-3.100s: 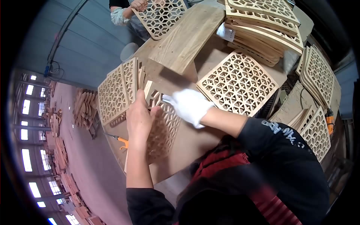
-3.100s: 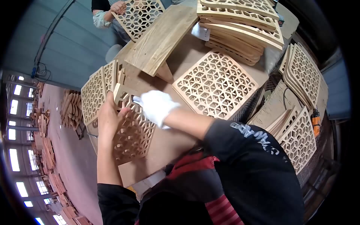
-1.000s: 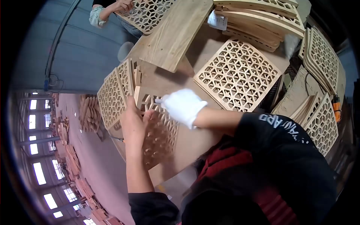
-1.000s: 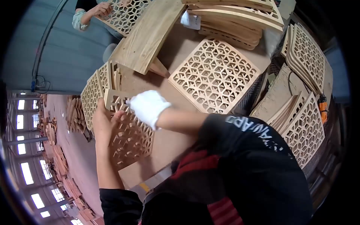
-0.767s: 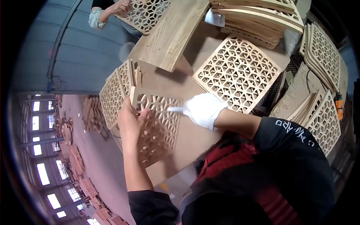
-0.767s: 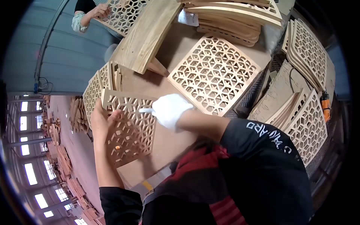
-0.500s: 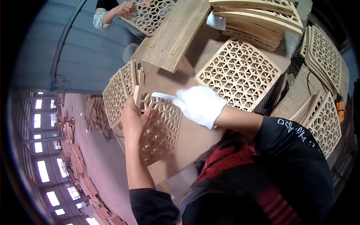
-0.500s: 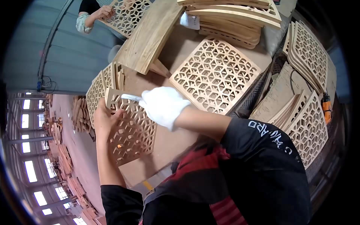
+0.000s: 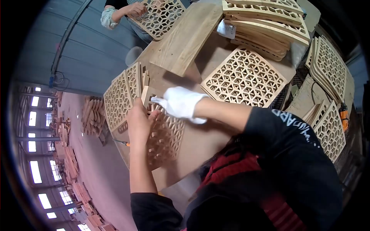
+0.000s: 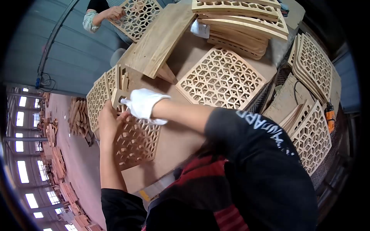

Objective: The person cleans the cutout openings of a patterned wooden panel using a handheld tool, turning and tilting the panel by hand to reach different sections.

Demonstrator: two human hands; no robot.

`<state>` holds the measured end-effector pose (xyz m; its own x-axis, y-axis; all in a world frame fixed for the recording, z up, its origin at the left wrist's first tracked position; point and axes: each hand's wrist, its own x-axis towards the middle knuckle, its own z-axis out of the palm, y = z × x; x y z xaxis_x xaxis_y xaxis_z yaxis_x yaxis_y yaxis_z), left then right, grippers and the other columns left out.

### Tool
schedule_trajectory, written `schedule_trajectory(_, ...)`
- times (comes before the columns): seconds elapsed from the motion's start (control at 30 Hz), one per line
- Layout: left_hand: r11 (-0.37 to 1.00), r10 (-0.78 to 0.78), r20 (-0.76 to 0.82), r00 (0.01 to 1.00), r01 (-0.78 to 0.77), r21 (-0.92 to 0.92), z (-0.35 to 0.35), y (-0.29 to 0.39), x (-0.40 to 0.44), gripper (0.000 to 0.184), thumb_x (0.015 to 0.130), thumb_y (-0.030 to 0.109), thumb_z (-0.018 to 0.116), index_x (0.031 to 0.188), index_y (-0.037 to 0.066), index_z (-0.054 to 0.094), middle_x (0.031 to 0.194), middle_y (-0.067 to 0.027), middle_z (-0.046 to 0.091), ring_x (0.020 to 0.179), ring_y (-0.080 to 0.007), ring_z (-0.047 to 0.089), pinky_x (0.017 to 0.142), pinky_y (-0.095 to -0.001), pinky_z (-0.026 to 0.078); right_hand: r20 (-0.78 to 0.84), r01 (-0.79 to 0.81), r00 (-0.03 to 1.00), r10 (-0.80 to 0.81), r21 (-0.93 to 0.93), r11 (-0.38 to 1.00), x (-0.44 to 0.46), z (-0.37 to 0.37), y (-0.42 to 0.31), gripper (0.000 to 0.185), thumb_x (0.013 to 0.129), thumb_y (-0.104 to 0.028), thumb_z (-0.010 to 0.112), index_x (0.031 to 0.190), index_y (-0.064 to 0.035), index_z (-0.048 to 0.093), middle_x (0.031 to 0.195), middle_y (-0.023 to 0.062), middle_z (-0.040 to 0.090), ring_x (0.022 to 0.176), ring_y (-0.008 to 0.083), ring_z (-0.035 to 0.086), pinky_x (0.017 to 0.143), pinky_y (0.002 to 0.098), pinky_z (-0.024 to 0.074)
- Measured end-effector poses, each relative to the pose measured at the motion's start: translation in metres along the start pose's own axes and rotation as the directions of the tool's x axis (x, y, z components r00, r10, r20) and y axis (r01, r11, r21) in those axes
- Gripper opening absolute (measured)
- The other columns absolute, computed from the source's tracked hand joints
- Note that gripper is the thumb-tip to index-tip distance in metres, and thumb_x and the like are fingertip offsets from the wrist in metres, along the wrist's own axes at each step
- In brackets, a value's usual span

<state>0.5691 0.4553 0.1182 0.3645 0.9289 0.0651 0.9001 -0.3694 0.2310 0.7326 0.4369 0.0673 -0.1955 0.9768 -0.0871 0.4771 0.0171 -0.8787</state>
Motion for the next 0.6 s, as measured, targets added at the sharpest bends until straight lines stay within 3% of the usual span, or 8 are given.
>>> schedule_trajectory(0.07, 0.999, -0.002, 0.023, 1.0, 0.001, 0.044, 0.001, -0.005, 0.003, 0.039, 0.072, 0.008, 0.084, 0.09, -0.004, 0.051, 0.069, -0.0206, 0.062, 0.07, -0.0401, 0.062, 0.066, -0.0469, 0.048, 0.132, 0.092, 0.989, -0.065, -0.212, 0.973, -0.001, -0.008, 0.009, 0.036, 0.095, -0.031, 0.054, 0.098, -0.0015, 0.074, 0.082, 0.0263, 0.067, 0.078, 0.0376, 0.069, 0.069, 0.0465, 0.0531)
schedule_trajectory(0.2, 0.998, 0.036, -0.002, 0.999, -0.036, 0.057, 0.0, -0.002, -0.002, 0.039, 0.073, 0.008, 0.083, 0.092, -0.005, 0.051, 0.072, -0.0212, 0.063, 0.071, -0.0405, 0.063, 0.067, -0.0467, 0.048, 0.026, 0.035, 0.999, -0.028, -0.313, 0.949, -0.003, -0.018, -0.026, 0.027, 0.085, -0.025, 0.065, 0.099, -0.0046, 0.075, 0.087, 0.02, 0.071, 0.079, 0.0355, 0.07, 0.07, 0.0426, 0.0556)
schedule_trajectory(0.23, 0.998, 0.033, -0.01, 0.999, -0.033, 0.05, -0.002, 0.001, -0.001, 0.039, 0.073, 0.007, 0.083, 0.093, -0.005, 0.052, 0.072, -0.0213, 0.063, 0.072, -0.0405, 0.063, 0.067, -0.0468, 0.049, 0.038, 0.209, 0.975, -0.217, -0.469, 0.858, 0.006, -0.008, -0.02, 0.028, 0.084, -0.026, 0.066, 0.098, -0.0042, 0.075, 0.088, 0.0182, 0.071, 0.079, 0.0355, 0.07, 0.071, 0.0423, 0.0558)
schedule_trajectory(0.33, 1.0, 0.007, -0.002, 1.0, -0.007, 0.002, -0.003, 0.002, -0.001, 0.037, 0.073, 0.005, 0.081, 0.092, -0.006, 0.052, 0.073, -0.0213, 0.064, 0.073, -0.041, 0.064, 0.067, -0.0477, 0.049, 0.065, 0.345, 0.936, -0.346, -0.366, 0.864, 0.013, 0.0, -0.004, 0.036, 0.096, -0.027, 0.048, 0.096, 0.002, 0.069, 0.081, 0.0264, 0.066, 0.075, 0.0408, 0.066, 0.071, 0.0471, 0.0522)
schedule_trajectory(0.4, 0.999, 0.005, -0.007, 1.0, -0.005, 0.034, -0.002, 0.001, -0.001, 0.036, 0.073, 0.004, 0.081, 0.091, -0.006, 0.051, 0.073, -0.021, 0.064, 0.073, -0.0413, 0.064, 0.067, -0.0485, 0.048, 0.076, -0.01, 0.997, 0.026, -0.203, 0.979, 0.002, -0.01, -0.009, 0.029, 0.09, -0.023, 0.056, 0.098, -0.0019, 0.074, 0.083, 0.0248, 0.068, 0.076, 0.0377, 0.068, 0.072, 0.0432, 0.0549)
schedule_trajectory(0.47, 0.998, 0.036, -0.043, 0.998, -0.034, 0.045, -0.001, 0.004, -0.004, 0.036, 0.072, 0.003, 0.081, 0.09, -0.005, 0.051, 0.074, -0.0215, 0.064, 0.074, -0.0417, 0.063, 0.067, -0.0494, 0.048, 0.128, 0.154, 0.985, -0.116, -0.34, 0.928, 0.002, -0.016, -0.003, 0.028, 0.09, -0.023, 0.057, 0.097, -0.0021, 0.074, 0.086, 0.0243, 0.069, 0.079, 0.0374, 0.069, 0.074, 0.0432, 0.0549)
schedule_trajectory(0.53, 0.999, 0.033, -0.066, 0.997, -0.031, 0.032, 0.002, 0.005, -0.004, 0.036, 0.072, 0.002, 0.081, 0.09, -0.005, 0.051, 0.075, -0.0218, 0.064, 0.075, -0.042, 0.063, 0.068, -0.0499, 0.048, 0.004, 0.206, 0.977, -0.214, -0.289, 0.935, 0.001, -0.017, -0.015, 0.052, 0.101, -0.038, 0.043, 0.083, 0.0032, 0.07, 0.078, 0.0268, 0.066, 0.074, 0.0444, 0.064, 0.073, 0.048, 0.0511)
schedule_trajectory(0.6, 0.998, 0.006, -0.036, 0.999, -0.004, 0.057, -0.003, 0.009, -0.004, 0.035, 0.073, 0.003, 0.08, 0.092, -0.005, 0.052, 0.076, -0.0229, 0.064, 0.077, -0.042, 0.064, 0.069, -0.0492, 0.048, 0.034, 0.048, 0.999, -0.039, -0.326, 0.944, 0.002, -0.016, -0.028, 0.049, 0.103, -0.032, 0.04, 0.086, 0.0023, 0.071, 0.08, 0.0264, 0.067, 0.078, 0.0421, 0.065, 0.075, 0.047, 0.0514)
